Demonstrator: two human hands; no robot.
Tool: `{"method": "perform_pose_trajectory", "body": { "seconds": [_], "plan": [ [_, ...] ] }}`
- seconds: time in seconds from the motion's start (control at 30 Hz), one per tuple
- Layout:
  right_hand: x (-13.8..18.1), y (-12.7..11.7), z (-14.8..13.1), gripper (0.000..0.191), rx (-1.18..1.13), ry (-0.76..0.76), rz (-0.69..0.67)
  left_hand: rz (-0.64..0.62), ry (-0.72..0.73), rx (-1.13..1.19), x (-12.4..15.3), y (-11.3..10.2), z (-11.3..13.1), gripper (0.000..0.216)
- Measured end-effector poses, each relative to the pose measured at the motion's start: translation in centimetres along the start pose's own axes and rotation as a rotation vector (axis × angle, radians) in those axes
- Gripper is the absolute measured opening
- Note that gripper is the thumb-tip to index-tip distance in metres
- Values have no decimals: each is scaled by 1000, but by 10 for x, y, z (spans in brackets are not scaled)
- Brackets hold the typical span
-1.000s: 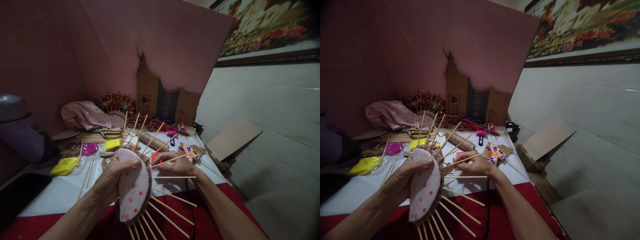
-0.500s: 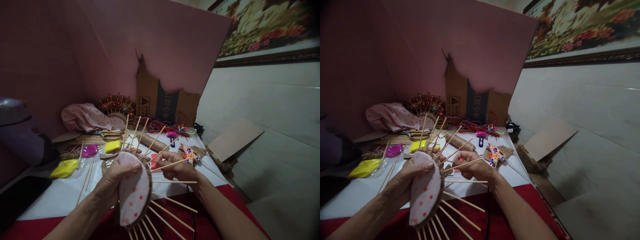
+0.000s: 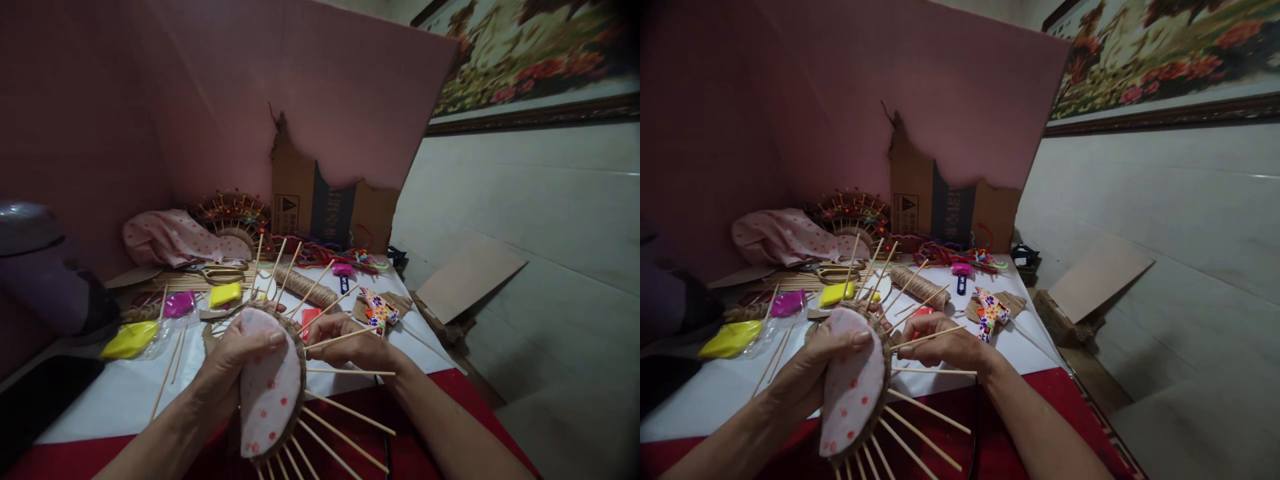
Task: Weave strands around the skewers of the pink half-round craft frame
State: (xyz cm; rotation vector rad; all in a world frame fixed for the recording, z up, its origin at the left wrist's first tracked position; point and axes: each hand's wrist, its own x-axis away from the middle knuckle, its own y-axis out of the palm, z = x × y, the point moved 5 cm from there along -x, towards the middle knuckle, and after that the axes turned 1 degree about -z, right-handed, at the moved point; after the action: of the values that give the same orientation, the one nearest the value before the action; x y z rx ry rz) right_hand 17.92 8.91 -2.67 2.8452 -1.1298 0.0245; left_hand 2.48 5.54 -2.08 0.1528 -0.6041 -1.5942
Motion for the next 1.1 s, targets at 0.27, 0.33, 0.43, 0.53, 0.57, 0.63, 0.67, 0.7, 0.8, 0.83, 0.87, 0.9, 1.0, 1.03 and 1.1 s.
{"method": "perform_pose_trajectory", "body": {
  "seconds": [0.27,0.33,0.43,0.53,0.57,0.63,0.67,0.7,0.8,0.83,0.87,0.9,1.0,1.03,1.1],
  "plan": [
    [-1,4,-1,23,-75,21,-31,51,24,-23,0,0,2,26],
    [-2,5,-1,22,-103,13,-32,50,21,-37,-1,-1,2,25],
    [-1,4,-4,22,-90,-36,3,32,16,-48,-3,-2,2,23],
    [1,-1,-7,22,-38,-63,35,24,11,-50,-4,-3,2,23],
    [1,-3,-7,22,-22,-68,41,30,16,-51,-4,-4,3,24],
    [2,-9,-8,23,2,-76,46,52,26,-56,-4,-5,5,26],
    [3,-13,-9,24,4,-86,55,67,27,-59,-4,-5,6,26],
    [4,-17,-9,25,-3,-101,64,79,27,-61,-4,-6,7,26],
    [5,-30,-14,27,-50,-167,115,96,28,-62,-5,-7,9,26],
    [6,-34,-16,29,-69,-196,139,103,28,-62,-5,-8,10,26],
    [7,-38,-18,31,-87,-222,165,112,25,-59,-5,-8,10,26],
    [7,-42,-20,32,-102,-249,195,120,16,-55,-5,-8,10,26],
    [10,-53,-26,32,-143,-333,314,135,-12,-38,-5,-7,9,25],
    [12,-56,-28,31,-153,-365,358,139,-13,-36,-5,-7,9,24],
    [16,-60,-32,29,-171,-430,418,140,-2,-41,-5,-7,9,24]
  ]
}}
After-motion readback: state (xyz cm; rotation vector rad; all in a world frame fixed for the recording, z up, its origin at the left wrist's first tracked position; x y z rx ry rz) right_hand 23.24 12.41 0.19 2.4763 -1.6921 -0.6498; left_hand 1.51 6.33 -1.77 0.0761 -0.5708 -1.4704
